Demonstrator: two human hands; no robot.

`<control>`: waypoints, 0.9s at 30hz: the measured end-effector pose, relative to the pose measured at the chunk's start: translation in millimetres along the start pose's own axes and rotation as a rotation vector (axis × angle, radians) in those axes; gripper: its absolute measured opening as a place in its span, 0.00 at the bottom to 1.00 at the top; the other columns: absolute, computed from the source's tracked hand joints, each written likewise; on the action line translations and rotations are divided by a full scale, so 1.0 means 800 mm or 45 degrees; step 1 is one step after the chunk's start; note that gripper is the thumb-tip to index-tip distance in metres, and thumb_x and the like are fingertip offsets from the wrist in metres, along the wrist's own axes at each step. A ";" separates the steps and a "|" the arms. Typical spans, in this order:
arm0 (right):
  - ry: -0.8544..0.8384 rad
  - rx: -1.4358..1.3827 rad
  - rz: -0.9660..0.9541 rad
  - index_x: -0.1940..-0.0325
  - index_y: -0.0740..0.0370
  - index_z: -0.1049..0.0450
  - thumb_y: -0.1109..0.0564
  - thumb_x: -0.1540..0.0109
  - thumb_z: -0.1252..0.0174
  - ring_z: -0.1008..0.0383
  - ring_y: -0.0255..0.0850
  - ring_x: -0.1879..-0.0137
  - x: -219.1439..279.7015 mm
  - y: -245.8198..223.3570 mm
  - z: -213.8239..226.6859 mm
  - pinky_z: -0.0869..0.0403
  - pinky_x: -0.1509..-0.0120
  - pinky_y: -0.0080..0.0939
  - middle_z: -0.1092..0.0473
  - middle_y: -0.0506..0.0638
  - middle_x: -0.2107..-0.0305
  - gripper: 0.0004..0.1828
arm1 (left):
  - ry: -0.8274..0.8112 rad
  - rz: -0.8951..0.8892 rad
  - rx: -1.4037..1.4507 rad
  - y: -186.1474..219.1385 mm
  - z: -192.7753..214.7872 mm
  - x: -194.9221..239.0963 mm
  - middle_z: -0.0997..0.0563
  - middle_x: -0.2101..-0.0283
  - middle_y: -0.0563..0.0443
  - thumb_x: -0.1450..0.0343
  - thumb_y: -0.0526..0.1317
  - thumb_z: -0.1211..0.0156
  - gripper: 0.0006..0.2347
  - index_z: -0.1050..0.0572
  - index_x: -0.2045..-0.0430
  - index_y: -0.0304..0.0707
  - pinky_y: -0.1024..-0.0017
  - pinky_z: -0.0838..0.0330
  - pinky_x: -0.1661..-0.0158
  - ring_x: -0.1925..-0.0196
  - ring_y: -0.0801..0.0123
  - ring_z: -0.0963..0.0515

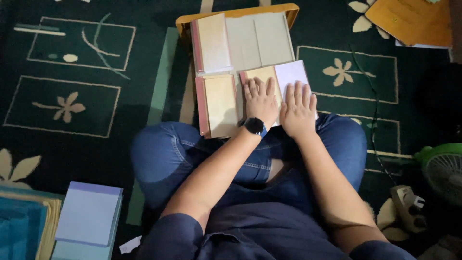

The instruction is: The person sits on the floor and folds a white sheet of paper in half using both hands. They repeatedly press down on the fold to flatten it, then unfold and refold the paper multiple times.

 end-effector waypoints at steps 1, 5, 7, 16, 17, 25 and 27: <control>0.003 -0.005 -0.006 0.17 0.56 0.58 0.41 0.28 0.72 0.66 0.59 0.17 -0.001 0.002 -0.003 0.60 0.19 0.62 0.59 0.59 0.22 0.36 | 0.001 -0.006 -0.005 0.001 0.002 -0.010 0.49 0.27 0.30 0.22 0.47 0.64 0.27 0.53 0.26 0.42 0.42 0.64 0.27 0.22 0.38 0.53; -0.056 -0.043 -0.028 0.17 0.56 0.59 0.41 0.29 0.74 0.68 0.61 0.17 -0.003 0.003 -0.009 0.61 0.19 0.64 0.61 0.60 0.21 0.37 | -0.059 -0.105 0.024 0.000 0.009 -0.051 0.55 0.23 0.35 0.21 0.51 0.68 0.25 0.51 0.25 0.51 0.44 0.72 0.26 0.20 0.43 0.63; -0.068 -0.052 -0.041 0.17 0.56 0.59 0.40 0.29 0.74 0.69 0.60 0.17 -0.001 0.000 -0.004 0.61 0.19 0.64 0.62 0.59 0.21 0.37 | -0.057 -0.142 -0.002 -0.002 0.008 -0.064 0.56 0.22 0.38 0.20 0.51 0.69 0.24 0.50 0.26 0.53 0.46 0.70 0.26 0.20 0.46 0.65; -0.149 -0.025 -0.025 0.17 0.50 0.61 0.41 0.29 0.76 0.70 0.60 0.17 -0.001 -0.002 0.004 0.63 0.19 0.64 0.64 0.59 0.21 0.36 | -0.059 -0.202 0.033 -0.009 0.007 0.029 0.55 0.22 0.40 0.22 0.47 0.68 0.27 0.52 0.26 0.35 0.50 0.67 0.25 0.20 0.52 0.59; -0.148 -0.008 0.002 0.16 0.48 0.61 0.41 0.30 0.75 0.69 0.61 0.17 -0.001 -0.004 0.008 0.63 0.20 0.65 0.63 0.59 0.21 0.36 | -0.035 -0.223 0.029 -0.010 0.011 0.041 0.55 0.22 0.38 0.21 0.47 0.68 0.27 0.52 0.27 0.34 0.51 0.66 0.26 0.20 0.52 0.59; -0.272 -0.001 0.112 0.17 0.37 0.62 0.41 0.30 0.73 0.69 0.56 0.16 -0.051 -0.015 -0.002 0.61 0.18 0.63 0.66 0.55 0.20 0.35 | 0.014 -0.273 0.070 -0.015 0.008 0.048 0.57 0.22 0.35 0.21 0.47 0.69 0.27 0.54 0.26 0.31 0.50 0.68 0.26 0.20 0.49 0.60; -0.256 0.021 0.135 0.16 0.38 0.62 0.42 0.29 0.72 0.68 0.56 0.16 -0.074 -0.018 -0.011 0.60 0.18 0.63 0.64 0.56 0.20 0.35 | 0.026 -0.282 0.146 -0.015 0.006 0.052 0.57 0.22 0.34 0.21 0.48 0.69 0.27 0.53 0.27 0.30 0.49 0.68 0.25 0.20 0.48 0.60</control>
Point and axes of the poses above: each hand's wrist, its own x-axis away from the middle knuckle, its own z-axis out of the back of the hand, y = z × x, the point moved 7 cm from there along -x, towards the middle knuckle
